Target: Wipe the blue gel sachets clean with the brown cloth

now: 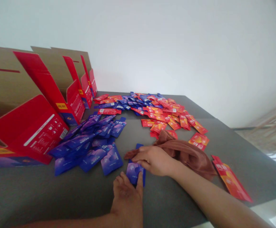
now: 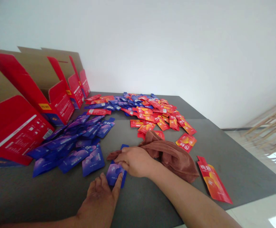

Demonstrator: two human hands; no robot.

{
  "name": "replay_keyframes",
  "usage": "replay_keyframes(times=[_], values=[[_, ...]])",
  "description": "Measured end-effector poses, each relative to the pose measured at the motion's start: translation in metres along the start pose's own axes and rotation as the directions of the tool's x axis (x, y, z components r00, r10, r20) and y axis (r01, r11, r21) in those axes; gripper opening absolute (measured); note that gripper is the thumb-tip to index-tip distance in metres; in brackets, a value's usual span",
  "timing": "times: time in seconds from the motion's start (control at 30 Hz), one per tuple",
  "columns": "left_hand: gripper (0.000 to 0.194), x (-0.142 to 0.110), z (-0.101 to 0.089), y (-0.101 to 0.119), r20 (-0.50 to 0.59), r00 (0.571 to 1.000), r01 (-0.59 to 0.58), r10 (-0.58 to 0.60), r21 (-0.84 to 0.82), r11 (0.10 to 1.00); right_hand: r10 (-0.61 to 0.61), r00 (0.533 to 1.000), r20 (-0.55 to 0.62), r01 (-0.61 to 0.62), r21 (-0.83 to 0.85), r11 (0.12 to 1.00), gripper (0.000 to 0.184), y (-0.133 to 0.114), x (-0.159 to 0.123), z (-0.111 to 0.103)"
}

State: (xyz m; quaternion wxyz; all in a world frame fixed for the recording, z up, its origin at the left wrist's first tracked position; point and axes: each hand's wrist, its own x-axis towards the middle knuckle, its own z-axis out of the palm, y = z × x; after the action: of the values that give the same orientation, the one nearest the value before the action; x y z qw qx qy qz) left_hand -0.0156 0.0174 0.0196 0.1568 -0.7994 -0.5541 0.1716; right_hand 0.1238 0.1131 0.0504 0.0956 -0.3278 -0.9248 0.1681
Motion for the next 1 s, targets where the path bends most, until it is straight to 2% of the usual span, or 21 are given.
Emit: replay_keyframes(times=[0.1, 0.17, 0.23, 0.3, 0.4, 0.47, 0.53, 0.6, 0.67, 0.73, 0.87, 0.93, 1.0], values=[[0.064, 0.000, 0.001, 0.005, -0.006, 0.998, 0.070, -0.069, 0.050, 0.996, 0.182, 0.980, -0.078, -0.185, -0.038, 0.982, 0.027, 0.017, 0.001, 0.002], [0.063, 0.001, 0.003, 0.009, -0.008, 0.993, 0.118, -0.118, 0.057, 0.991, 0.207, 0.974, -0.090, -0.212, -0.056, 0.976, 0.027, 0.019, 0.000, 0.001], [0.063, 0.001, 0.003, 0.011, -0.008, 0.993, 0.121, -0.121, 0.058, 0.991, 0.128, 0.990, -0.052, -0.130, -0.045, 0.990, 0.027, 0.011, -0.001, -0.001], [0.061, 0.001, 0.003, 0.010, 0.011, 0.996, 0.093, -0.093, 0.058, 0.994, -0.012, 1.000, 0.015, 0.012, 0.007, 1.000, 0.026, -0.001, -0.002, -0.002], [0.056, 0.001, 0.002, 0.005, 0.034, 0.999, 0.016, -0.017, 0.018, 1.000, -0.187, 0.980, 0.069, 0.177, 0.128, 0.976, 0.025, -0.007, -0.003, -0.002], [0.057, 0.000, 0.001, 0.003, 0.008, 1.000, -0.011, 0.011, 0.022, 1.000, -0.172, 0.984, 0.039, 0.164, 0.160, 0.973, 0.025, 0.000, -0.002, 0.000], [0.059, -0.001, 0.001, 0.002, -0.025, 1.000, 0.004, -0.003, 0.072, 0.997, -0.047, 0.998, -0.029, 0.051, 0.126, 0.991, 0.025, 0.013, -0.002, 0.001], [0.061, -0.001, 0.000, 0.003, -0.044, 0.998, 0.041, -0.036, 0.119, 0.992, 0.088, 0.992, -0.094, -0.082, 0.070, 0.994, 0.025, 0.024, -0.002, 0.001], [0.063, -0.001, 0.000, 0.003, -0.060, 0.998, 0.033, -0.027, 0.118, 0.993, 0.138, 0.984, -0.115, -0.134, 0.039, 0.990, 0.025, 0.027, -0.002, 0.000], [0.065, -0.001, 0.001, 0.003, -0.064, 0.998, 0.010, -0.005, 0.089, 0.996, 0.083, 0.993, -0.082, -0.080, 0.042, 0.996, 0.025, 0.018, -0.003, -0.001], [0.060, 0.001, -0.001, 0.004, 0.007, 0.999, 0.038, -0.038, 0.045, 0.998, -0.133, 0.990, 0.052, 0.125, 0.125, 0.984, 0.024, -0.006, -0.004, -0.002], [0.058, 0.000, -0.001, 0.005, 0.030, 0.998, 0.054, -0.055, 0.044, 0.998, -0.139, 0.989, 0.057, 0.130, 0.143, 0.981, 0.023, -0.008, -0.003, -0.001], [0.058, 0.000, 0.001, 0.006, 0.009, 0.999, 0.045, -0.046, 0.062, 0.997, -0.049, 0.999, 0.005, 0.048, 0.114, 0.992, 0.024, -0.001, -0.003, 0.001]])
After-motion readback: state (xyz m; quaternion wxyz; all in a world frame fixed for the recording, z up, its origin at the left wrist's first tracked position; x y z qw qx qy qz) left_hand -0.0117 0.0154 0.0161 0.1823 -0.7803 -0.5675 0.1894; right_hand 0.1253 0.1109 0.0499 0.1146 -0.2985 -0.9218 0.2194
